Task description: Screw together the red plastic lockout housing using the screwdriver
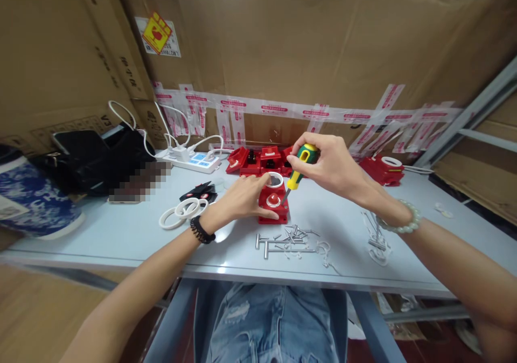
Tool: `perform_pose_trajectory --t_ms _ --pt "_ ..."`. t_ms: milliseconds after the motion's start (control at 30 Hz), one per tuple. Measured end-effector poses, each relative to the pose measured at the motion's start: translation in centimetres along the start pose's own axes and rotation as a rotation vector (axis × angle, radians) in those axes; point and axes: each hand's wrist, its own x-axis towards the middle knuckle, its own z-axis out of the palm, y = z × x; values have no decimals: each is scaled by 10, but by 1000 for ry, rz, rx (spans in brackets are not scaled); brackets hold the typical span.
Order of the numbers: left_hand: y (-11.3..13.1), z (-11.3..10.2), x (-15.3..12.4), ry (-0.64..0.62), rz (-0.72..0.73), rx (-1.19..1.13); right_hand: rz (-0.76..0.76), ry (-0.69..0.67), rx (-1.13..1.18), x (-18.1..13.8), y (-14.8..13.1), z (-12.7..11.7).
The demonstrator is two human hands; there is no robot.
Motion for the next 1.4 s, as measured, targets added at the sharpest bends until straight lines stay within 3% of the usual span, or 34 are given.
perform_pose_trajectory --t_ms 200,400,500,767,933,1067,1233,1400 --pt "-7 -1 3 104 77 -37 11 7 0 -2 2 -5" --pt "-25 9 9 -100 138 -307 20 -6 -20 -3 3 -5" --pt "-26 11 10 -127 113 -320 25 -20 -58 -3 0 -6" --pt "-15 12 8 -76 27 -238 38 4 -232 -1 -1 -1" --pt "-8 14 6 -43 -10 -195 25 41 -574 3 -5 8" --pt "-9 14 5 -30 5 -221 19 75 -648 8 -5 8" --pt "-12 17 5 -30 9 -211 -50 -198 -608 10 -6 -8" --pt "-13 19 7 -5 26 -173 -290 -562 -327 10 -19 -24"
